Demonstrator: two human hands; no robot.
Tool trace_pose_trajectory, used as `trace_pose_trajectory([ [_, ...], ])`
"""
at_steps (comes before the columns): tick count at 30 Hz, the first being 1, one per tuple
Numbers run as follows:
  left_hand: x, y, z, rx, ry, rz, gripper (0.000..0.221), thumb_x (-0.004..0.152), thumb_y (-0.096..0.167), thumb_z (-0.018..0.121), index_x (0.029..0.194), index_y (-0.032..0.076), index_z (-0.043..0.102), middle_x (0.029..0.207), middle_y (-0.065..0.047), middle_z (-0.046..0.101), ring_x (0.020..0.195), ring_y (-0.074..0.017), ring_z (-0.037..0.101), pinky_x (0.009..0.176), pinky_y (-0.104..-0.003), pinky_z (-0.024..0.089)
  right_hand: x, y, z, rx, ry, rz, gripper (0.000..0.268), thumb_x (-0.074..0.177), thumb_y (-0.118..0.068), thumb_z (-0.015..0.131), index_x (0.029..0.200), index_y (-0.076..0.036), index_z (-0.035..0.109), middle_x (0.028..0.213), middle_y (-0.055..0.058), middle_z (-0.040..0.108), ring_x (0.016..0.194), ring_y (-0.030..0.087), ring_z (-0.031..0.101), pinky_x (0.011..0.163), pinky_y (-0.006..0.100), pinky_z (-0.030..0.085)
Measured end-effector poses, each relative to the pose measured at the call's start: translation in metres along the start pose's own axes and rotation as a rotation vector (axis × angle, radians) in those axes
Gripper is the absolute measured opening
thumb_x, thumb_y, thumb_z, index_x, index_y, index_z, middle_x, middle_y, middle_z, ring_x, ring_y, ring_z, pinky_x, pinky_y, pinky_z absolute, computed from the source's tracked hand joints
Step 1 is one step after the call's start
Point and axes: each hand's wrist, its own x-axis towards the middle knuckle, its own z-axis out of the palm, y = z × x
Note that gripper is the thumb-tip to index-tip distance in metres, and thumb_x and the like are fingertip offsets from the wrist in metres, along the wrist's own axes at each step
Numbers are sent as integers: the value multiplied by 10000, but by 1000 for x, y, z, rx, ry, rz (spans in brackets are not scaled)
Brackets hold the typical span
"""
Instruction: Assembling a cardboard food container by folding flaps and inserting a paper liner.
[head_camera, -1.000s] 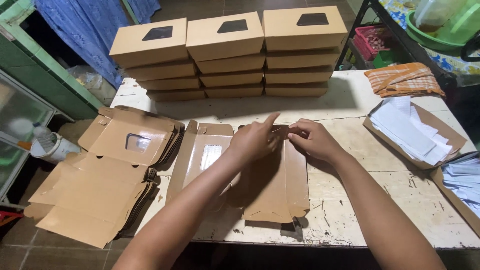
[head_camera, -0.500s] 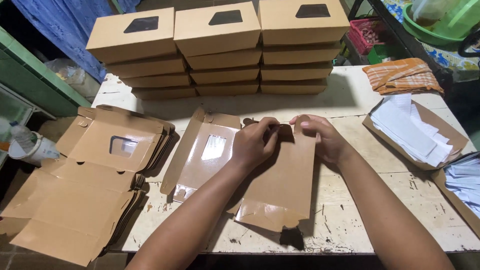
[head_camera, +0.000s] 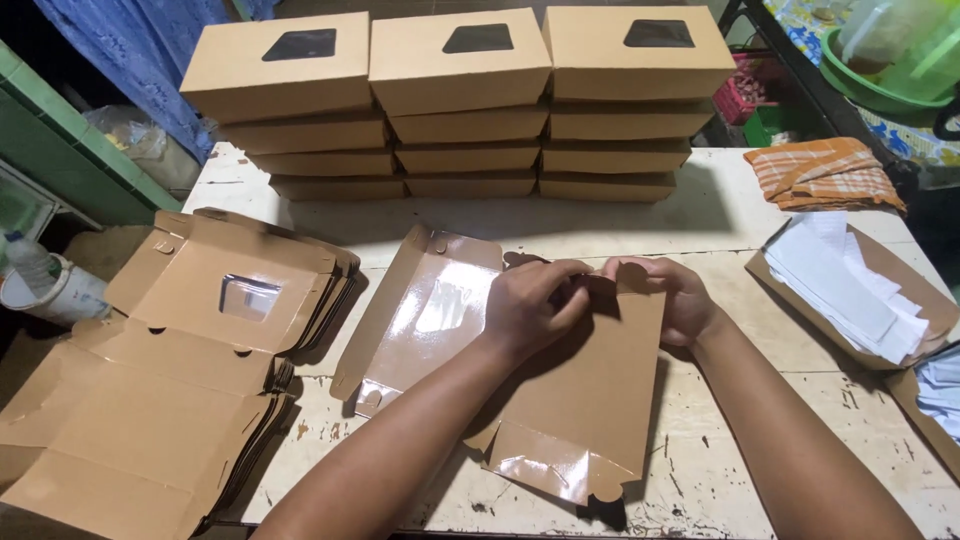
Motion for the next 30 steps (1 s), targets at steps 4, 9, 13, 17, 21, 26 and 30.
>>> trace_pose_trajectory([
  [4, 2, 4, -1, -37, 4, -6, 217, 820, 205, 743, 1036, 219, 735, 655, -28, 692, 630, -227, 705, 607, -338, 606, -5, -3, 8, -63, 18, -14, 321, 866, -312, 548, 973, -13, 592, 745, 161, 693, 641, 270, 731, 541, 359, 594],
  [9, -1, 2, 0, 7, -22, 41, 267, 797, 221, 784, 1059, 241, 740, 700, 9, 711, 642, -197, 699, 620, -323, 592, -1, 1, 8, -155, 101, 45, 246, 906, -334, 544, 911, -89, 560, 747, 103, 661, 655, 232, 687, 576, 335, 551],
  [13, 5, 11, -6, 20, -30, 80, 296, 778, 169, 805, 1062, 227, 749, 724, -9, 731, 637, -210, 706, 611, -332, 593, 0, 8, -10, -235, 169, 94, 298, 901, -378, 564, 905, -83, 607, 721, 111, 686, 658, 245, 687, 592, 354, 552],
  [17, 0, 7, -1, 31, -33, 101, 319, 767, 161, 815, 1070, 233, 750, 733, -10, 727, 641, -215, 706, 608, -347, 599, 2, 13, -24, -274, 187, 122, 312, 890, -406, 580, 912, -101, 643, 726, 115, 702, 677, 255, 692, 617, 371, 559],
  [21, 1, 8, -1, 71, -35, 96, 317, 771, 182, 815, 1071, 265, 754, 718, 25, 717, 624, -186, 693, 598, -321, 586, 5, 18, -27, -264, 288, 135, 345, 932, -390, 562, 947, -66, 681, 757, 125, 720, 715, 269, 709, 680, 418, 581],
  [26, -2, 5, 2, 95, -15, 101, 301, 780, 200, 805, 1063, 287, 753, 711, 40, 703, 616, -173, 681, 598, -317, 586, 6, 8, 6, -312, 347, 151, 319, 887, -351, 630, 954, -47, 702, 791, 155, 730, 742, 305, 711, 704, 482, 594],
  [30, -1, 7, 1, 71, -42, 95, 302, 787, 171, 802, 1068, 271, 754, 720, 35, 718, 622, -174, 689, 603, -315, 590, 6, 2, 24, -316, 353, 174, 323, 855, -364, 663, 904, -50, 718, 751, 166, 725, 710, 320, 704, 689, 489, 594],
])
